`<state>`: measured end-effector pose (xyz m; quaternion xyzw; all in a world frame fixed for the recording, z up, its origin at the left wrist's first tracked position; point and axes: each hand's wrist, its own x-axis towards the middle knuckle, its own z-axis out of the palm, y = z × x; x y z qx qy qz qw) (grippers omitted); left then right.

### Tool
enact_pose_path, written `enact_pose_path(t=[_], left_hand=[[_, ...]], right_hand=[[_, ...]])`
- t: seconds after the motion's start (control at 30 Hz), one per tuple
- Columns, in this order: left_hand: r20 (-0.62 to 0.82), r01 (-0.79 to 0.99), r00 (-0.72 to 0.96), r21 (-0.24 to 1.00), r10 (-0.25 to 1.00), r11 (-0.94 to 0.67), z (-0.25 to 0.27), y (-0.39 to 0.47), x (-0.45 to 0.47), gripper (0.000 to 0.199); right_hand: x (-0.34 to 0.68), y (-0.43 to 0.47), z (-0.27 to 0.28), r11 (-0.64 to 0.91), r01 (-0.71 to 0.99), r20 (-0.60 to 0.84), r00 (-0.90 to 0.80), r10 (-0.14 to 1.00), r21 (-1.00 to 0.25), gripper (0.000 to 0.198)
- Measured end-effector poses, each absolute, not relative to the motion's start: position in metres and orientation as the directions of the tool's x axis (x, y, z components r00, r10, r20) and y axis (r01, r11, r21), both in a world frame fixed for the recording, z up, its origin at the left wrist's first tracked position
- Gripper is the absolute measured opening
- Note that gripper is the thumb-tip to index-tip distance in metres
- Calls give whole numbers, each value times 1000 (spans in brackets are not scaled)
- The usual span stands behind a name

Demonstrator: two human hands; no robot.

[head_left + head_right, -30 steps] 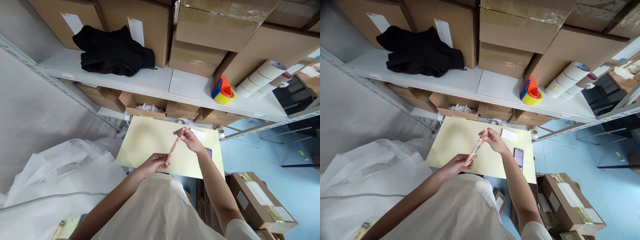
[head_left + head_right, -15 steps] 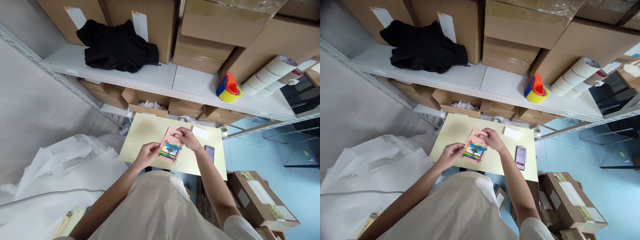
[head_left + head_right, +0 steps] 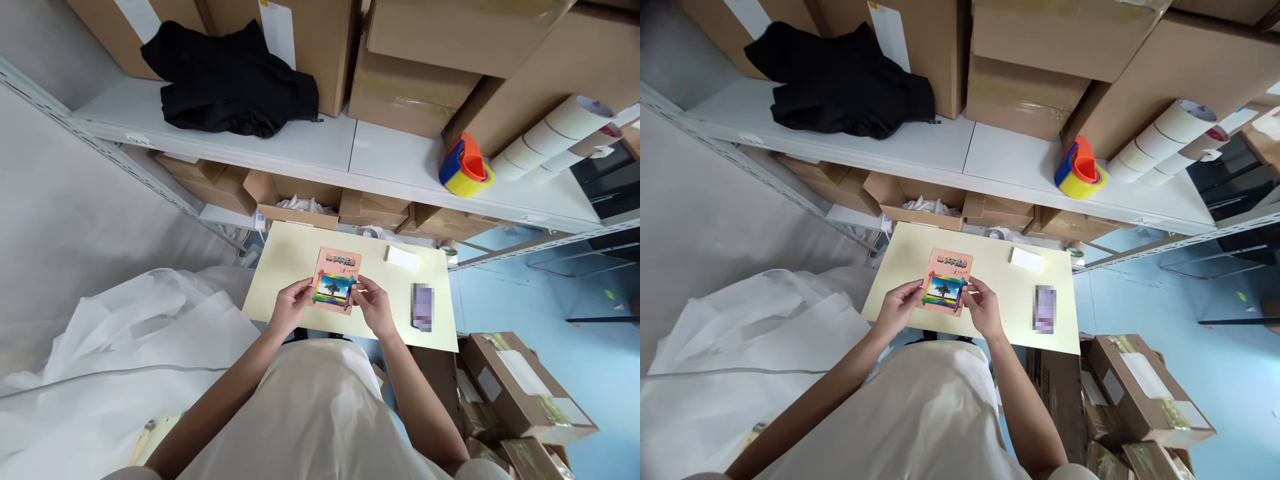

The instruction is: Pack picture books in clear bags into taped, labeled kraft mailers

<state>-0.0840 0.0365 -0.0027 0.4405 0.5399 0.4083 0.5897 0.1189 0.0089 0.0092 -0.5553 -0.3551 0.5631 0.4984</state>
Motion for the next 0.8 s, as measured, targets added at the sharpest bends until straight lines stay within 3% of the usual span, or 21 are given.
enact_pose_path(t=[0.1, 0.5, 0.6, 0.8], left_hand=[[-290, 6, 93, 957, 952, 291, -11, 38, -88, 55], [-240, 265, 124, 943, 963, 201, -53, 71, -115, 49], [-264, 370, 50, 901, 963, 228, -77, 97, -123, 46], [-236, 536, -142, 798, 961, 275, -132, 165, -148, 22]], right_hand=[[113, 11, -1, -292, -133, -313, 172, 934, -947, 48], [76, 47, -45, -330, -41, -331, 208, 920, -943, 48], [55, 78, -77, -351, -10, -345, 211, 914, -936, 47], [4, 159, -151, -418, -31, -415, 204, 887, -908, 43]])
